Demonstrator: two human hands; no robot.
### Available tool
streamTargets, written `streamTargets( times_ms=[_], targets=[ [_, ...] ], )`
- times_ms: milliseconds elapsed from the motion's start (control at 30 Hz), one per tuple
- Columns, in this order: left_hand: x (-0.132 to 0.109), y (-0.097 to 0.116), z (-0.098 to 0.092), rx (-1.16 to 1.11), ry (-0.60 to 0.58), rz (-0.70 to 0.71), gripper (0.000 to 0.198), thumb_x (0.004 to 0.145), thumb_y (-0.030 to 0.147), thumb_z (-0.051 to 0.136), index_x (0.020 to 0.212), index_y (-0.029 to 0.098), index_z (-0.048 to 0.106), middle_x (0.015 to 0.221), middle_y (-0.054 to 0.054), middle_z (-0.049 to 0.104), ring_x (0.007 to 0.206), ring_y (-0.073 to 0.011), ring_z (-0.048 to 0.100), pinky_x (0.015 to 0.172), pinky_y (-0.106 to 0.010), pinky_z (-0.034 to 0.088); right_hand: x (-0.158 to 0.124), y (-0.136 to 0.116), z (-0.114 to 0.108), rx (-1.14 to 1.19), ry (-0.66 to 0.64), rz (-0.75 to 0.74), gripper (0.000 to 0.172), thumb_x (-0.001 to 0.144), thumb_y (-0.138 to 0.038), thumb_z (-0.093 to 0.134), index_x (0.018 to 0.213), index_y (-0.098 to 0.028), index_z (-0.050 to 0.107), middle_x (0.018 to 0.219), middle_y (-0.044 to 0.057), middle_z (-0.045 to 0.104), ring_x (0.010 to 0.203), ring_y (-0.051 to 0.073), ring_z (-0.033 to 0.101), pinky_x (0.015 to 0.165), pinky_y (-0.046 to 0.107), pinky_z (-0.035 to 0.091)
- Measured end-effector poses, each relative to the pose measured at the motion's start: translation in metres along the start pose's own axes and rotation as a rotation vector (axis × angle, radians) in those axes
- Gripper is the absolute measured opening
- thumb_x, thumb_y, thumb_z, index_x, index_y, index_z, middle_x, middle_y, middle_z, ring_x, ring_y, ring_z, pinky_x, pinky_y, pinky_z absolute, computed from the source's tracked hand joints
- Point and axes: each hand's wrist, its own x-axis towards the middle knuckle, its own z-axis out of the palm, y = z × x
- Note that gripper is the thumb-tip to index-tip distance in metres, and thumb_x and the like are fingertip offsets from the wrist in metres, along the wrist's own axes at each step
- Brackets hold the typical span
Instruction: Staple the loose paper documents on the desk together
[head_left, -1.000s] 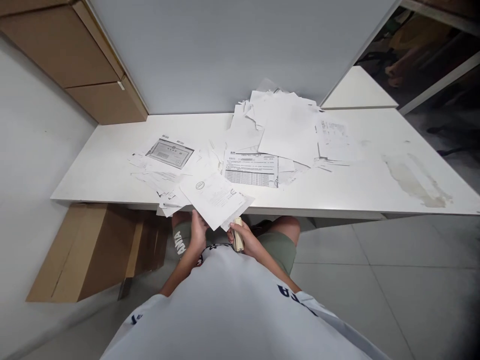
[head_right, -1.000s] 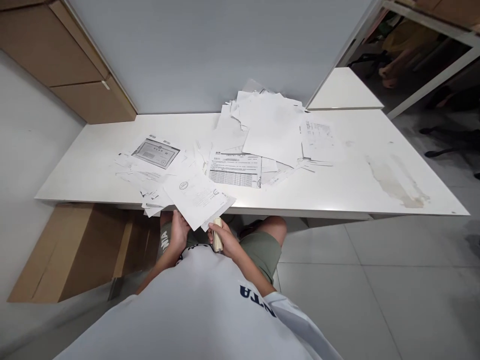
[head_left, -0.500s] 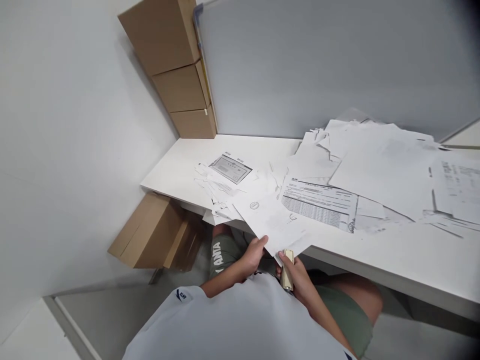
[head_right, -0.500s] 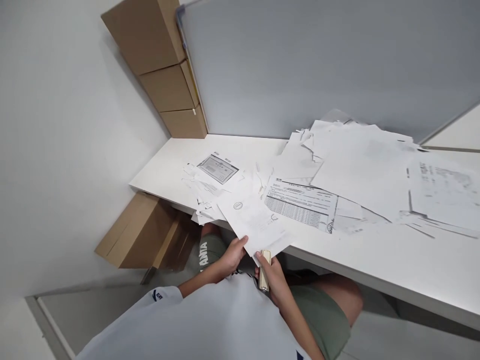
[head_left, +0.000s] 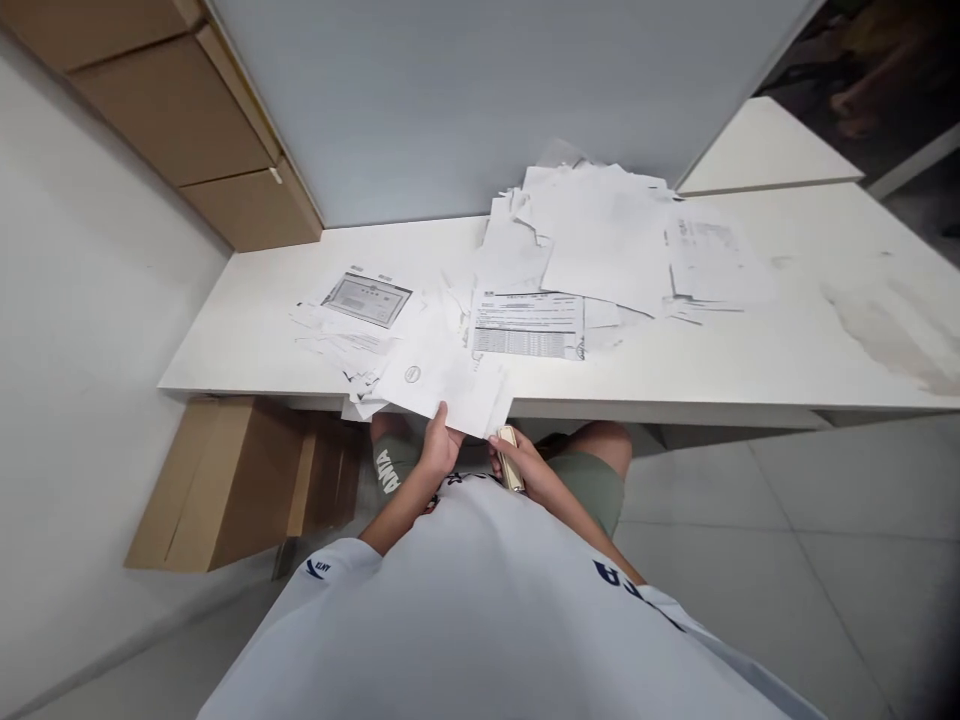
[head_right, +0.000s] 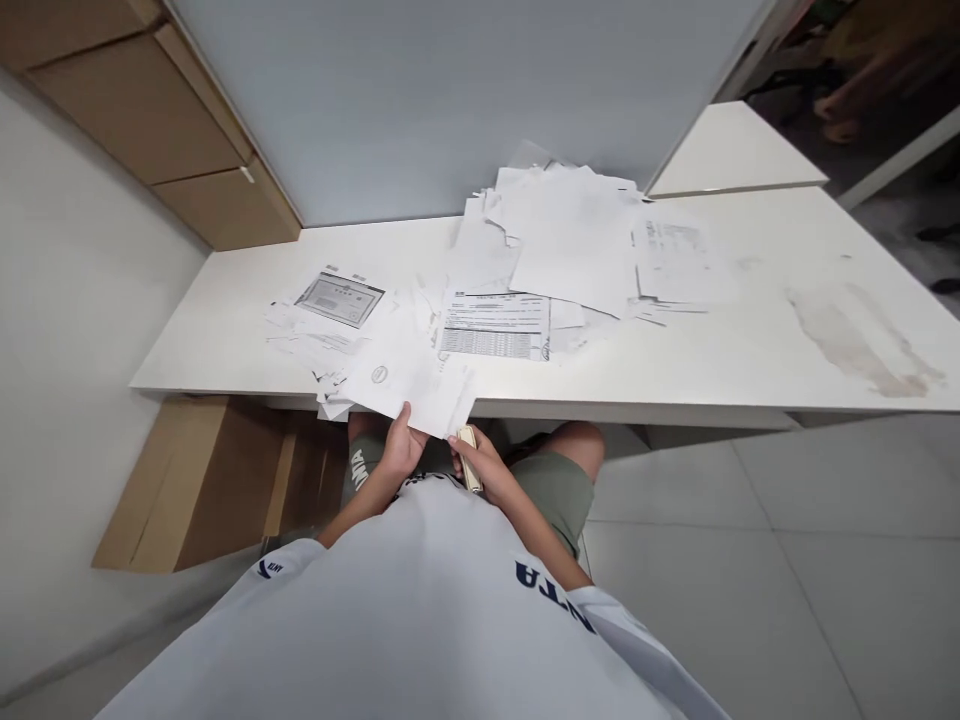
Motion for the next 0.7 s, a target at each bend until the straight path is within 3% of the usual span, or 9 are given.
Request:
streamTargets(
  times_ms=[167, 400, 533, 700],
  targets=[
    [-0.004, -0.012, 0.008, 0.04, -0.006, 0.103, 0.046, 0.093, 0.037, 0.06, 0.132, 0.012, 0.059, 0.141, -0.016, 0.058, 0.133, -0.0254, 0.053, 0.112, -0.037, 0.042, -0.005, 0.002, -0.009, 0.063, -0.072, 0.039, 0.055, 0.059, -0.055, 0.083, 0.091, -0.02, 0.055, 0.065, -0.006, 0.056, 0.046, 0.008, 0.048, 0.042, 0.022, 0.038],
    [-0.014, -0.015, 0.014, 0.121, 0.103, 0.118, 0.044, 0.086, 0.024, 0.07, 0.128, 0.013, 0.062, 0.134, -0.014, 0.063, 0.129, -0.0255, 0.057, 0.11, -0.036, 0.046, 0.0, 0.003, -0.005, 0.047, -0.071, 0.011, 0.054, 0.058, -0.058, 0.083, 0.079, -0.02, 0.05, 0.064, -0.005, 0.056, 0.045, 0.008, 0.049, 0.042, 0.022, 0.036],
    [-0.018, -0.015, 0.016, 0.137, 0.143, 0.164, 0.043, 0.086, 0.027, 0.071, 0.126, 0.015, 0.063, 0.134, -0.013, 0.064, 0.13, -0.0261, 0.055, 0.109, -0.036, 0.046, 0.003, 0.002, -0.002, -0.032, -0.079, 0.052, 0.053, 0.057, -0.056, 0.084, 0.078, -0.02, 0.051, 0.062, -0.005, 0.056, 0.045, 0.009, 0.05, 0.042, 0.023, 0.034],
    [-0.018, -0.013, 0.013, 0.181, 0.112, 0.134, 0.045, 0.083, 0.03, 0.073, 0.124, 0.015, 0.064, 0.132, -0.013, 0.065, 0.126, -0.0269, 0.059, 0.108, -0.038, 0.047, 0.004, -0.002, 0.001, -0.096, -0.164, 0.025, 0.044, 0.062, -0.051, 0.082, 0.071, -0.019, 0.053, 0.057, -0.005, 0.055, 0.044, 0.009, 0.048, 0.042, 0.022, 0.032]
  ],
)
